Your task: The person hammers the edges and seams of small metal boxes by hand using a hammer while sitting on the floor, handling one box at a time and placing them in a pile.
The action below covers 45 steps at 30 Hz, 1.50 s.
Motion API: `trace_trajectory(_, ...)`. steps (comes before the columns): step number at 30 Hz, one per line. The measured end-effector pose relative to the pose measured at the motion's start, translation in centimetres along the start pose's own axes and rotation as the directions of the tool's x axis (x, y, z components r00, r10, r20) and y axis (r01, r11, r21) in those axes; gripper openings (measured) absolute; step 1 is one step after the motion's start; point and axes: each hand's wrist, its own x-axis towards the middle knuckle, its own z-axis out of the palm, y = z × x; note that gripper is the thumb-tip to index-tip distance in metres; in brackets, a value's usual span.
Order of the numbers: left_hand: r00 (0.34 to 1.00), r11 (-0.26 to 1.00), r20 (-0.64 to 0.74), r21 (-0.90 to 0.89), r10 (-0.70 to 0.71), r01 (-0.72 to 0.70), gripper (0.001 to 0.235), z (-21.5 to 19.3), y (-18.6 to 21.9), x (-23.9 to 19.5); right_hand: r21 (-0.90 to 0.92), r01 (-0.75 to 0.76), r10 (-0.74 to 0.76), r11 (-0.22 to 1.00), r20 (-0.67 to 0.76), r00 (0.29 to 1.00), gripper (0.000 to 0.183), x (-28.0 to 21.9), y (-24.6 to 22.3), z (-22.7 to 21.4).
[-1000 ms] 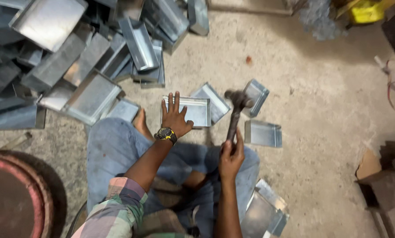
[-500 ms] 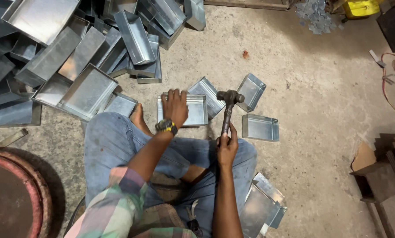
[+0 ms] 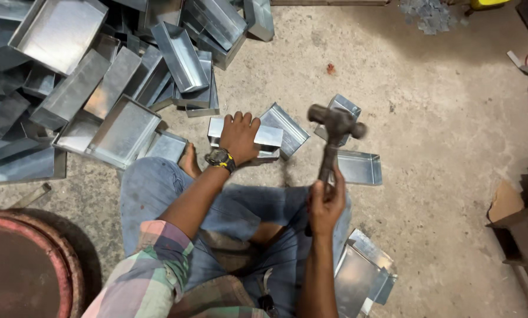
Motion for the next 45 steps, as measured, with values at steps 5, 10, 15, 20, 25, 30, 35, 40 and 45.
trace_trajectory(5, 0.996, 0.997, 0.048, 0.01, -0.08, 0.079, 0.044, -0.2, 1.0, 0.7, 0.137, 0.185, -0.181, 0.973, -0.038, 0.983, 0.049, 0.3, -1.8, 0.4)
trace_trajectory(10, 0.994, 0.993, 0.07, 0.089, -0.084, 0.077, 0.043, 0.7, 0.5, 0.7, -0.317, 0.137, -0.112, 0.939, 0.093, 0.989, 0.055, 2.2, 2.8, 2.8)
trace_trajectory(15, 0.997, 0.993, 0.0, 0.093, -0.073, 0.073, 0.039, 1.7, 0.7, 0.8, -0.527, -0.159, 0.233, 0.835, 0.077, 0.969, 0.052, 2.1, 3.3, 0.2)
trace_trajectory(20, 0.997, 0.993, -0.037, 0.093, -0.073, 0.076, 0.03, 2.2, 0.7, 0.5, -0.326, -0.147, 0.166, 0.934, 0.03, 0.986, 0.054, 1.2, 2.1, -1.0)
trace_trajectory(25, 0.996, 0.992, -0.036, 0.096, -0.078, 0.081, 0.026, 2.1, 0.9, 0.6, -0.285, -0.13, 0.189, 0.95, 0.188, 0.964, 0.057, 1.3, 4.2, 1.0)
trace_trajectory(30, 0.994, 0.992, -0.05, 0.084, -0.093, 0.097, 0.028, 3.2, 0.5, 0.2, -0.105, -0.289, 0.302, 0.951, 0.139, 0.943, 0.055, 0.6, 6.6, 1.4)
trace_trajectory(35, 0.983, 0.985, -0.127, 0.095, -0.133, 0.145, 0.013, 3.8, 0.6, 0.7, -0.197, -0.171, 0.206, 0.965, 0.178, 0.962, 0.05, 0.7, 5.1, 1.3)
trace_trajectory(40, 0.88, 0.908, -0.317, -0.343, -0.354, 0.242, 0.035, 4.8, 2.6, -1.9, 0.0, -0.088, 0.087, 0.996, 0.145, 0.986, 0.055, 0.6, -2.0, 0.5)
trace_trajectory(45, 0.798, 0.77, -0.26, -0.533, -0.544, 0.351, 0.056, 7.3, 3.4, -4.0, 0.099, 0.079, -0.101, 0.992, 0.238, 0.966, 0.053, 2.2, -10.7, 0.4)
